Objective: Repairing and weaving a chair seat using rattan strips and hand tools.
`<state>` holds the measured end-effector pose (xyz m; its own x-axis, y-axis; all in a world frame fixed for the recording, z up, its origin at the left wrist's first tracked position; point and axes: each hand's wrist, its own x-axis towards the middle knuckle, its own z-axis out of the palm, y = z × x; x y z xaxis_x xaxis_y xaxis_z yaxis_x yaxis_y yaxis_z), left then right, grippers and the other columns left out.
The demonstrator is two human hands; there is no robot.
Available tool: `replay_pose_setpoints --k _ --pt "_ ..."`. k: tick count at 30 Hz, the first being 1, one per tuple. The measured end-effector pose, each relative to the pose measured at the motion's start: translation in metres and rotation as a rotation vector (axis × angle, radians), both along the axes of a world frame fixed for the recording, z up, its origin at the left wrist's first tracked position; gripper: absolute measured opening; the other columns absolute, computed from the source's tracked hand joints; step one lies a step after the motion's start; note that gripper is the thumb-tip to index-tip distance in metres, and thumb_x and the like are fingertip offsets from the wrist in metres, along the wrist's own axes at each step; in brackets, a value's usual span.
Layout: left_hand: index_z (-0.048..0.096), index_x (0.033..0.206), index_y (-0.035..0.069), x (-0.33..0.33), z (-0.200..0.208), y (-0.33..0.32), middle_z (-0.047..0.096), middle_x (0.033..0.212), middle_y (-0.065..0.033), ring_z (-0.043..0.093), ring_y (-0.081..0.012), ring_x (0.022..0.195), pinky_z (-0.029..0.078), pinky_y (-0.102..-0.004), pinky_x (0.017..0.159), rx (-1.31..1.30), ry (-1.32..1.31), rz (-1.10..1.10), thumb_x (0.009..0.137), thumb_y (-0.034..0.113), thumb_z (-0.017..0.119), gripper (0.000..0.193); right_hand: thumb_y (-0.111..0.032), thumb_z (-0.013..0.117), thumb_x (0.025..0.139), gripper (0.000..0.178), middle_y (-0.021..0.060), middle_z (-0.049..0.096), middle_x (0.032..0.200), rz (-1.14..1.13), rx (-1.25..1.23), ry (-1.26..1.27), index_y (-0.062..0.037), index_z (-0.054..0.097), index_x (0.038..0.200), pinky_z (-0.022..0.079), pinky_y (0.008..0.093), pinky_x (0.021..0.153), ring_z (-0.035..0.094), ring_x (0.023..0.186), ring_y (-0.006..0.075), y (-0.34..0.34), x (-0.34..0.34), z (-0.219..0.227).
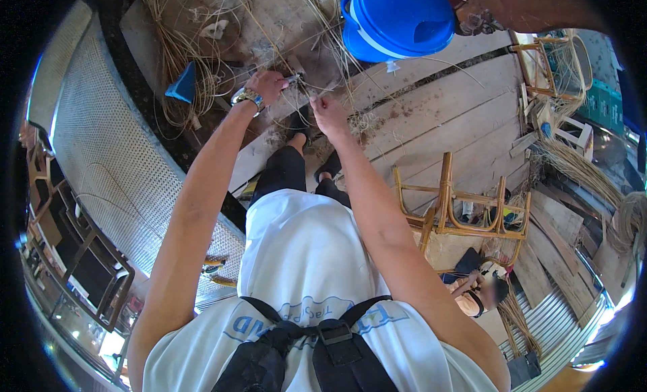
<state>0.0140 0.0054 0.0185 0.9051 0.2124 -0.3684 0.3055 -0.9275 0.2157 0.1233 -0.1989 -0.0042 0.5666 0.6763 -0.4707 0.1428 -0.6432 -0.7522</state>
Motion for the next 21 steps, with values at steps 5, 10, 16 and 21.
replay_pose_setpoints --k 5,10,16,21 --pt "0.071 0.102 0.018 -0.002 -0.011 -0.002 0.067 0.101 -0.0017 0.064 -0.0235 0.099 0.052 -0.0379 0.085 -0.116 0.101 0.289 0.086 0.026 0.059 0.022 -0.039 0.052 0.093 0.037 0.0211 0.062 0.077 0.100 -0.020 -0.201 -0.0037 0.062 0.084 0.046 0.0508 0.066 0.060 0.077 0.0441 -0.064 -0.010 0.020" --pt "0.071 0.102 0.017 -0.009 -0.025 0.000 0.068 0.104 -0.0013 0.063 -0.0226 0.100 0.051 -0.0374 0.086 -0.083 0.023 0.205 0.087 0.028 0.059 0.022 -0.030 0.055 0.092 0.029 0.0212 0.062 0.078 0.116 -0.132 -0.140 -0.0023 0.060 0.082 0.046 0.0515 0.068 0.060 0.078 0.0442 -0.211 -0.017 0.021" --pt "0.071 0.104 0.018 -0.007 -0.023 0.002 0.067 0.106 -0.0010 0.063 -0.0222 0.103 0.050 -0.0364 0.090 -0.156 0.138 0.321 0.086 0.025 0.060 0.022 -0.042 0.059 0.090 0.044 0.0234 0.061 0.112 0.164 -0.072 -0.176 -0.0041 0.056 0.113 0.046 0.0488 0.089 0.056 0.107 0.0426 -0.129 -0.014 0.028" --pt "0.070 0.104 0.017 -0.008 -0.017 0.001 0.067 0.105 0.0000 0.063 -0.0227 0.102 0.051 -0.0362 0.089 -0.079 0.070 0.184 0.086 0.023 0.060 0.022 -0.051 0.057 0.091 0.056 0.0166 0.065 0.101 -0.007 -0.058 0.261 0.0012 0.057 0.110 0.052 0.0384 0.078 0.065 0.086 0.0325 -0.012 0.001 0.048"
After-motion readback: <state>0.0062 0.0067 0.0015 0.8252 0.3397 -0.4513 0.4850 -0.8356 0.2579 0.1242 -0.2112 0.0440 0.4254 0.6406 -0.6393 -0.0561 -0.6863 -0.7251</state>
